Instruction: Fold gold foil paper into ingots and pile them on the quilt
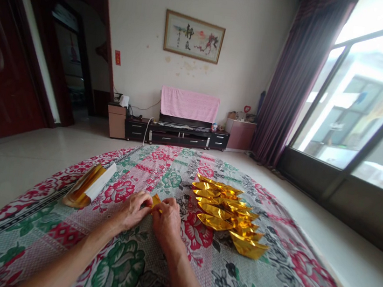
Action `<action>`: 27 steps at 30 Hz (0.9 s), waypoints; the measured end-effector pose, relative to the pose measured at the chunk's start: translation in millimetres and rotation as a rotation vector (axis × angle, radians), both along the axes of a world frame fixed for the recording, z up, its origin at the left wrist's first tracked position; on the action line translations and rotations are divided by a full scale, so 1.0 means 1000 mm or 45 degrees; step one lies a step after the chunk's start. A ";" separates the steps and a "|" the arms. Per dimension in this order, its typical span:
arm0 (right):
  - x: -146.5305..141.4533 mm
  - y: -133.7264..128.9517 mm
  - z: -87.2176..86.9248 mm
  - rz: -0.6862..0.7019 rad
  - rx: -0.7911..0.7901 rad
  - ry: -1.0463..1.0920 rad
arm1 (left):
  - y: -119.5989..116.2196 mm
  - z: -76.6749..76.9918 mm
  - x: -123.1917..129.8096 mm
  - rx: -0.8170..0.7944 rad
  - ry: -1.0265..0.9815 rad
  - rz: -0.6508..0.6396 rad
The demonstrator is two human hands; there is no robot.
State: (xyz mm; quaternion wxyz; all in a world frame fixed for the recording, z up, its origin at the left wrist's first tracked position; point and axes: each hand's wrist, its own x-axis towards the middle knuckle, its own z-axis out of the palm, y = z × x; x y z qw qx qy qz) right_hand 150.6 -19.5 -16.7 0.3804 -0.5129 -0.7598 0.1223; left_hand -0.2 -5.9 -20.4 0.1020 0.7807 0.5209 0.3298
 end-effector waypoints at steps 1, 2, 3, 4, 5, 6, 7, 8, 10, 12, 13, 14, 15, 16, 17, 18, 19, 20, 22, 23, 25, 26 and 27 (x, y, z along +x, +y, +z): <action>0.000 0.001 0.000 0.001 -0.004 -0.003 | 0.001 -0.001 -0.001 -0.009 -0.016 -0.011; 0.001 0.001 -0.001 0.002 -0.008 -0.006 | 0.002 -0.002 -0.002 -0.020 -0.034 -0.018; 0.001 0.001 -0.001 0.002 -0.011 -0.006 | 0.004 -0.002 -0.003 -0.033 -0.051 -0.026; 0.001 0.001 0.000 0.001 -0.013 -0.004 | 0.005 -0.003 -0.004 -0.047 -0.066 -0.035; 0.001 0.001 0.000 0.001 -0.014 -0.001 | 0.005 -0.003 -0.005 -0.060 -0.078 -0.044; 0.002 0.001 0.001 0.000 -0.017 0.000 | 0.006 -0.003 -0.006 -0.071 -0.087 -0.050; 0.002 0.000 0.002 0.001 -0.018 0.000 | 0.006 -0.003 -0.006 -0.081 -0.093 -0.057; 0.002 0.000 0.003 0.001 -0.019 -0.002 | 0.006 -0.003 -0.007 -0.090 -0.096 -0.064; 0.001 -0.001 0.004 0.001 -0.019 -0.008 | 0.006 -0.001 -0.007 -0.104 -0.096 -0.080; 0.001 -0.001 0.003 -0.009 -0.013 -0.010 | 0.005 0.001 -0.008 -0.109 -0.093 -0.087; 0.000 -0.001 0.003 -0.018 -0.009 -0.010 | 0.004 0.002 -0.008 -0.111 -0.091 -0.089; 0.000 0.000 0.002 -0.030 -0.004 -0.008 | 0.004 0.002 -0.008 -0.112 -0.090 -0.089; -0.001 0.000 0.001 -0.042 0.001 -0.004 | 0.003 0.003 -0.008 -0.114 -0.090 -0.088; -0.002 0.001 0.000 -0.054 0.006 -0.001 | 0.003 0.003 -0.008 -0.118 -0.089 -0.087; -0.002 0.001 0.000 -0.064 0.009 0.001 | 0.002 0.003 -0.008 -0.124 -0.087 -0.086; -0.002 0.001 0.000 -0.068 0.008 0.002 | 0.003 0.003 -0.008 -0.130 -0.085 -0.083; -0.003 0.002 0.000 -0.069 0.005 0.000 | 0.003 0.003 -0.009 -0.136 -0.083 -0.077; -0.003 0.002 0.001 -0.065 -0.001 -0.005 | 0.003 0.002 -0.009 -0.140 -0.079 -0.072; -0.003 0.004 0.004 -0.053 -0.025 -0.015 | 0.005 0.001 -0.009 -0.145 -0.068 -0.067; -0.003 0.004 0.005 -0.048 -0.046 -0.018 | 0.005 0.000 -0.009 -0.144 -0.063 -0.069; -0.003 0.007 0.008 -0.038 -0.102 -0.029 | 0.006 0.000 -0.010 -0.138 -0.054 -0.076; -0.002 0.008 0.010 -0.028 -0.134 -0.037 | 0.006 0.000 -0.010 -0.135 -0.050 -0.079; -0.002 0.009 0.011 -0.017 -0.159 -0.046 | 0.006 0.000 -0.010 -0.132 -0.045 -0.082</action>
